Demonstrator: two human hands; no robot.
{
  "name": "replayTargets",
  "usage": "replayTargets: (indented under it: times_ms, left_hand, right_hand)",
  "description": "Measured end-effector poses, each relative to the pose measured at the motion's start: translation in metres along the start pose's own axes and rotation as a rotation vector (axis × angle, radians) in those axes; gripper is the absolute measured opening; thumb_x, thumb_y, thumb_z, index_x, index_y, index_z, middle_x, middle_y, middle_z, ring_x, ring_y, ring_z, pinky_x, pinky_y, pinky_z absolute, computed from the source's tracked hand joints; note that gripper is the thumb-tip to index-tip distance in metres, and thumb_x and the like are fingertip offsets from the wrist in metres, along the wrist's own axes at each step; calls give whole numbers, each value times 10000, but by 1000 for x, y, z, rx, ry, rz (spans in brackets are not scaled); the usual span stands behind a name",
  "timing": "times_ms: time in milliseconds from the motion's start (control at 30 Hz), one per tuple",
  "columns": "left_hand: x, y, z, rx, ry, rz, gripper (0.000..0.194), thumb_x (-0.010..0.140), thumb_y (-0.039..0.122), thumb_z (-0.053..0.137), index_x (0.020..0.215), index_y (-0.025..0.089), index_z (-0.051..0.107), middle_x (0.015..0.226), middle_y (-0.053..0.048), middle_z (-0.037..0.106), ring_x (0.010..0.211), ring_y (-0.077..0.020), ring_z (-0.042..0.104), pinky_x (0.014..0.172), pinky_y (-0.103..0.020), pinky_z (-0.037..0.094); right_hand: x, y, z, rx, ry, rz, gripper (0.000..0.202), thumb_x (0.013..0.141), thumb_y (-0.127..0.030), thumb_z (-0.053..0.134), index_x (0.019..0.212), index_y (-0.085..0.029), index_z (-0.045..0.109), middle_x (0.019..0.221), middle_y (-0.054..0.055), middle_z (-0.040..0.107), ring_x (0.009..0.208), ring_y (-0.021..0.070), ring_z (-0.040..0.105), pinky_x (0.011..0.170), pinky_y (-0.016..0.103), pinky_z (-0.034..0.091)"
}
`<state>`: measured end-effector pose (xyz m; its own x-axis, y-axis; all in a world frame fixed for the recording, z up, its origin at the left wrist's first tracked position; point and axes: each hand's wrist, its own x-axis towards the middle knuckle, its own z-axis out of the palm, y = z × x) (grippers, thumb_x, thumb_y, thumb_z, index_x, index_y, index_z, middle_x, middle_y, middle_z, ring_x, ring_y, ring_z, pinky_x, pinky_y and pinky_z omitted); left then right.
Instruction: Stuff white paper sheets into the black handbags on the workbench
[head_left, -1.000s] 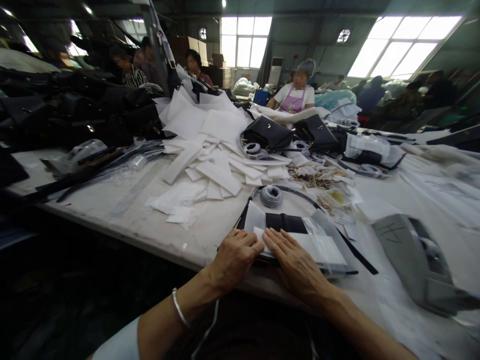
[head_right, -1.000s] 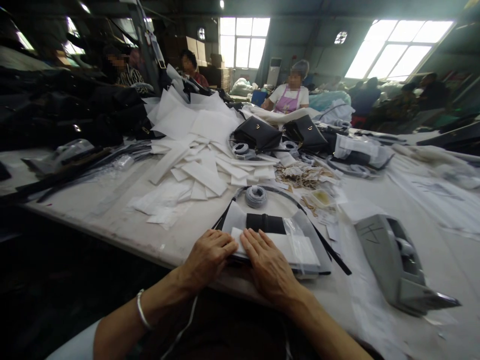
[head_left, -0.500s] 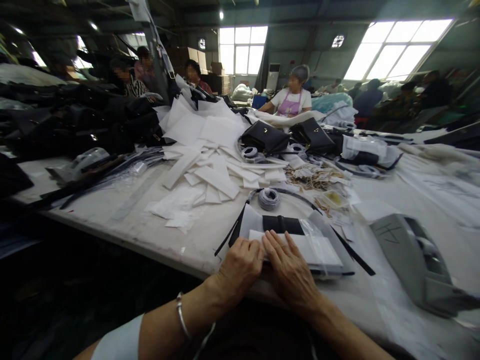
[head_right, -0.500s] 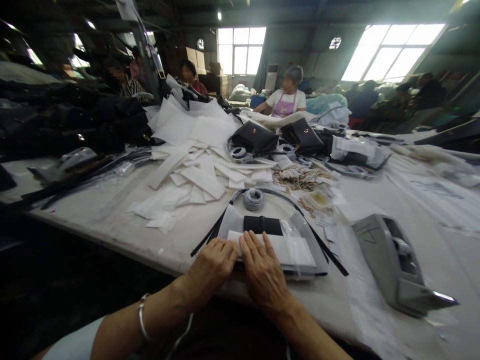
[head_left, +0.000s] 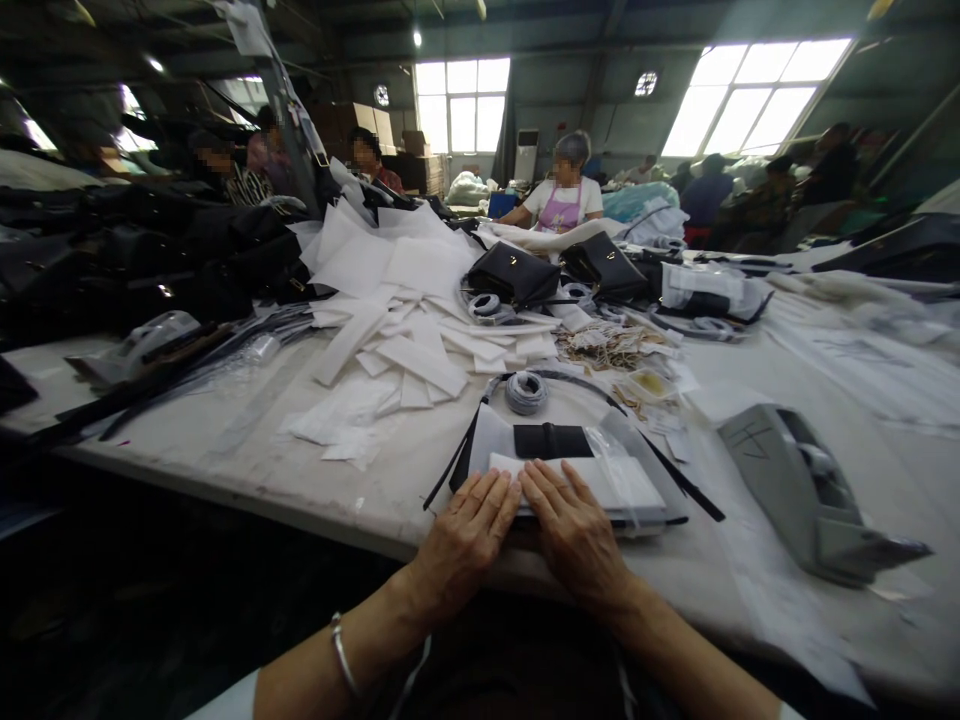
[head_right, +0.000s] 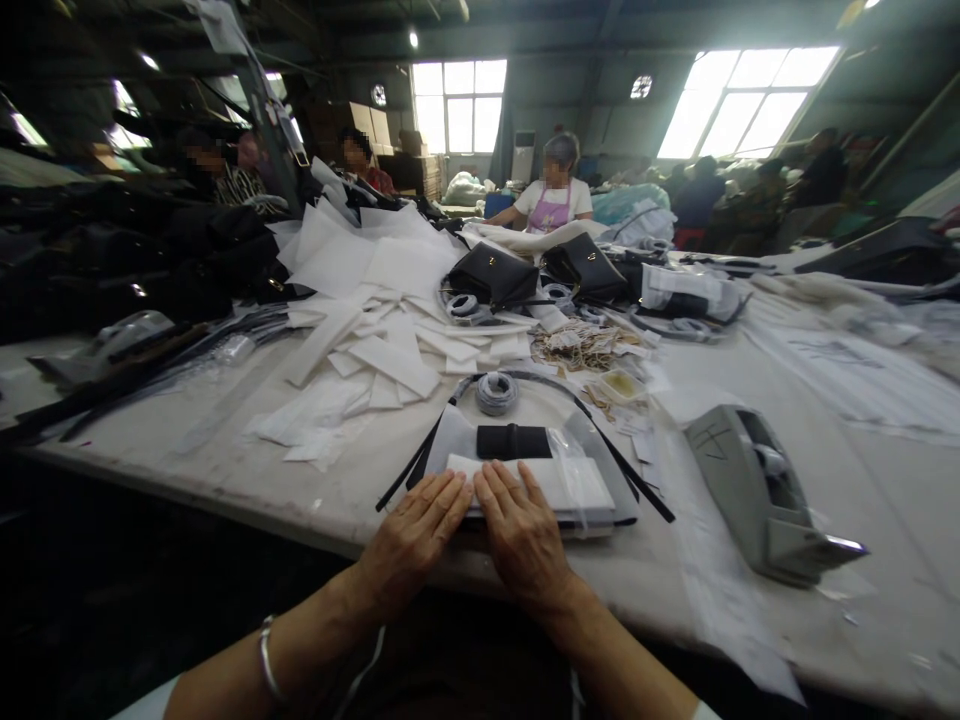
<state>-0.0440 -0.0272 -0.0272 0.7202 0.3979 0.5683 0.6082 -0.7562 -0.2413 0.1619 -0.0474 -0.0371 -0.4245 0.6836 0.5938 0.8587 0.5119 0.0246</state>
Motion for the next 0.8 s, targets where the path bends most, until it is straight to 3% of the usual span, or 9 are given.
replayTargets:
  times_ms: [100, 167, 233, 300, 400, 533, 633, 800]
  left_hand:
    - [-4, 2, 0, 63, -57, 32, 453, 1022, 112, 252, 1404, 56, 490, 1391, -154, 577, 1302, -268, 532, 1108, -432, 408]
    - [-4, 0, 1, 84, -79, 58, 451, 1011, 102, 272, 1403, 50, 488, 1380, -164, 584, 1282, -269, 551, 1086, -433, 428]
    - [-3, -1, 2, 87, -86, 63, 452, 1006, 97, 273, 1398, 47, 492, 1375, -170, 588, 1273, -270, 561, 1073, -432, 443]
    - [-1, -1, 2, 81, -92, 60, 452, 1007, 96, 267, 1392, 45, 497, 1377, -172, 586, 1274, -274, 562, 1070, -433, 449]
    - [1, 1, 0, 83, -97, 47, 446, 1002, 92, 277, 1382, 39, 505, 1369, -176, 592, 1270, -280, 567, 1067, -435, 455]
    - [3, 5, 0, 112, -105, 51, 434, 986, 89, 313, 1367, 26, 511, 1340, -184, 612, 1247, -290, 585, 1045, -445, 476]
    - [3, 5, 4, 132, -92, 60, 436, 963, 64, 320, 1348, 13, 518, 1309, -194, 629, 1218, -290, 607, 1022, -441, 493]
    - [1, -2, 12, 87, -64, 79, 421, 950, 49, 351, 1338, -2, 505, 1281, -213, 639, 1185, -277, 632, 986, -403, 522]
  right_hand:
    - [2, 9, -15, -23, -169, -100, 533, 885, -16, 384, 1391, -104, 529, 1435, 113, 569, 1354, 248, 481, 1157, 474, 358]
    - [3, 17, -26, -61, -267, -149, 646, 832, 11, 415, 1454, -154, 471, 1483, 99, 521, 1391, 296, 435, 1132, 542, 377]
    - [3, 23, -33, -101, -315, -152, 750, 788, 34, 438, 1493, -221, 427, 1499, 95, 502, 1399, 349, 416, 1081, 604, 406]
    - [0, 28, -34, -106, -337, -141, 797, 771, 56, 440, 1499, -267, 421, 1488, 95, 514, 1381, 350, 442, 1045, 581, 450]
    - [-5, 30, -27, -70, -300, -111, 739, 802, 49, 438, 1468, -267, 475, 1451, 94, 551, 1342, 309, 493, 1039, 499, 481]
    - [-11, 30, -22, -40, -159, -70, 617, 857, -11, 475, 1425, -245, 531, 1443, 97, 559, 1351, 308, 479, 1060, 479, 459]
    - [-8, 23, -24, -2, -174, -23, 606, 843, -34, 520, 1411, -246, 537, 1463, 80, 543, 1375, 286, 455, 1100, 460, 415]
    - [-3, -1, -15, 48, -141, 35, 684, 821, -299, 717, 1440, -148, 468, 1455, 123, 545, 1377, 305, 440, 1189, 518, 259]
